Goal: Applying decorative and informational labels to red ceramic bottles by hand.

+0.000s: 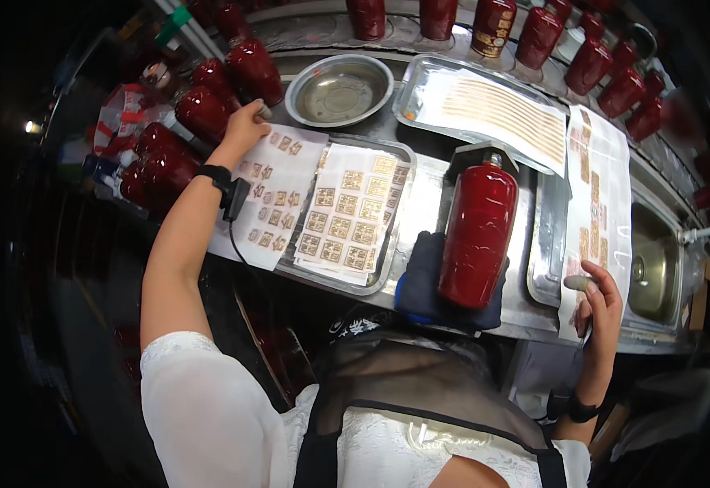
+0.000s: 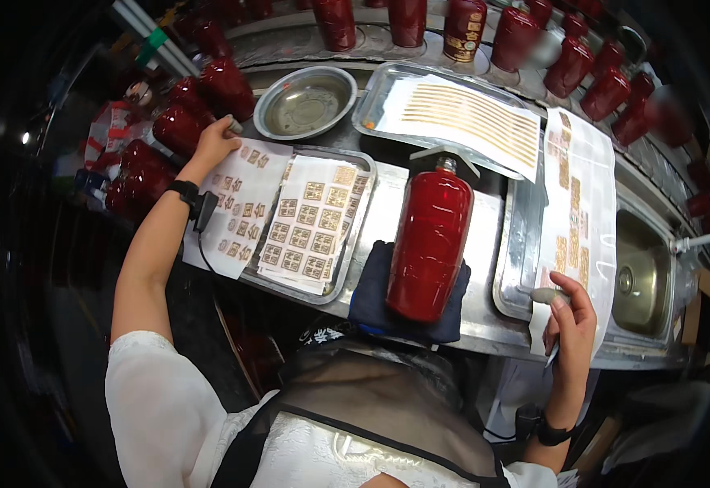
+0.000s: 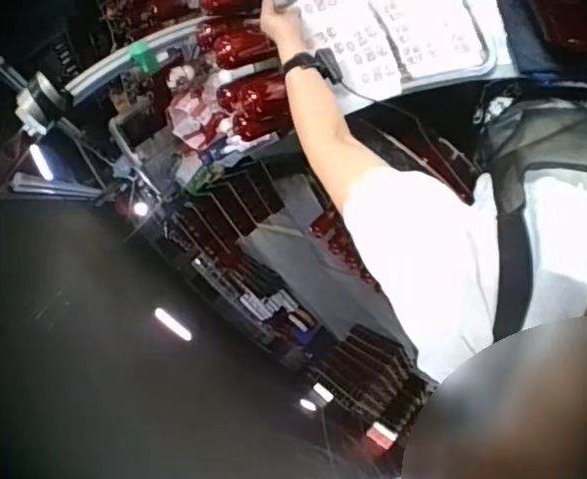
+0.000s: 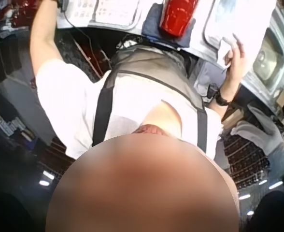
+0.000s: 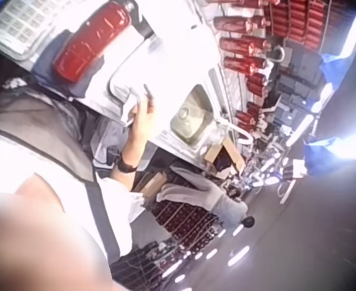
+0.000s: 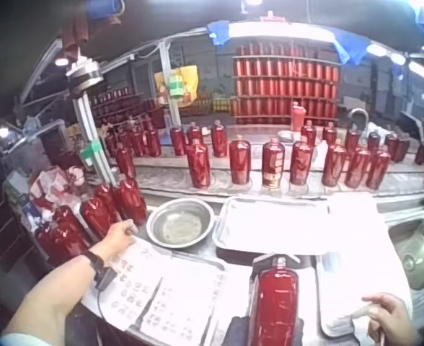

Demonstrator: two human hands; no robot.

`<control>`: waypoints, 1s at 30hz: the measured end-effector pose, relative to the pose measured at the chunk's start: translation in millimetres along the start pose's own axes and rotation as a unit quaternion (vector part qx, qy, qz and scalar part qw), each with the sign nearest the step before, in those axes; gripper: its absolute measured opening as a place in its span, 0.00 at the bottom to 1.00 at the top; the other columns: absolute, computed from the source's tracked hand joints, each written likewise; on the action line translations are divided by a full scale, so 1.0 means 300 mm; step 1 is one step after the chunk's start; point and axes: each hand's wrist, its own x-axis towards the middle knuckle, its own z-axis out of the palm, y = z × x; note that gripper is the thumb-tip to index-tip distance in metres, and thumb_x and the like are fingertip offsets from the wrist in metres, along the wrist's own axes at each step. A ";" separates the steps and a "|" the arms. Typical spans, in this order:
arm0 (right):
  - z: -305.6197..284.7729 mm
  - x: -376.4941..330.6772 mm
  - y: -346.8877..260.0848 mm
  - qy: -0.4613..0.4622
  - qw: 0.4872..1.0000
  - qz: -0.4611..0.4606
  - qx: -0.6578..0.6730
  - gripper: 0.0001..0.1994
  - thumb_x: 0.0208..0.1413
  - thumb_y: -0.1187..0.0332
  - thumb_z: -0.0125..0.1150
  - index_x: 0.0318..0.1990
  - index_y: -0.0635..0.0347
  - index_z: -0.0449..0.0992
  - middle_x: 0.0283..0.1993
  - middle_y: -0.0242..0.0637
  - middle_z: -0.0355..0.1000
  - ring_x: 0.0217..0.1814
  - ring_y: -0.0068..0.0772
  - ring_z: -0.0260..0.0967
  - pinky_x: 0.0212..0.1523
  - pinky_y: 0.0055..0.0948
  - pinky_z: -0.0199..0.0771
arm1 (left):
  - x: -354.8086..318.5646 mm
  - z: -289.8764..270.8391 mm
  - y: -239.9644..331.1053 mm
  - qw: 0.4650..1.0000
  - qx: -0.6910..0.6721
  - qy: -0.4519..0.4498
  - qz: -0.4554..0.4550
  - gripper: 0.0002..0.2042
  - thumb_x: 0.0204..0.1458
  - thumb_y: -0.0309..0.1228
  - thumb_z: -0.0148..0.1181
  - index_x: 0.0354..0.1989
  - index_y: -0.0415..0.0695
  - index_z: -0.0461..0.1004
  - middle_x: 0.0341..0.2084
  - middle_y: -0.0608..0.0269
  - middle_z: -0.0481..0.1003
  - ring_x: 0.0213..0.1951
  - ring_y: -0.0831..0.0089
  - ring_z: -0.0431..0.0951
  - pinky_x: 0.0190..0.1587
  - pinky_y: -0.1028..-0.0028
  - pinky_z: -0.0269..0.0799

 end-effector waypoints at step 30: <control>0.103 0.037 0.019 -0.038 0.998 0.019 -0.043 0.17 0.61 0.67 0.55 0.55 0.66 0.74 0.23 0.24 0.69 0.13 0.09 0.50 0.15 0.15 0.52 | -0.034 0.011 0.049 0.997 -0.064 0.031 -0.021 0.12 0.47 0.21 0.64 0.41 0.42 0.78 0.24 0.68 0.77 0.28 0.80 0.77 0.36 0.77 0.72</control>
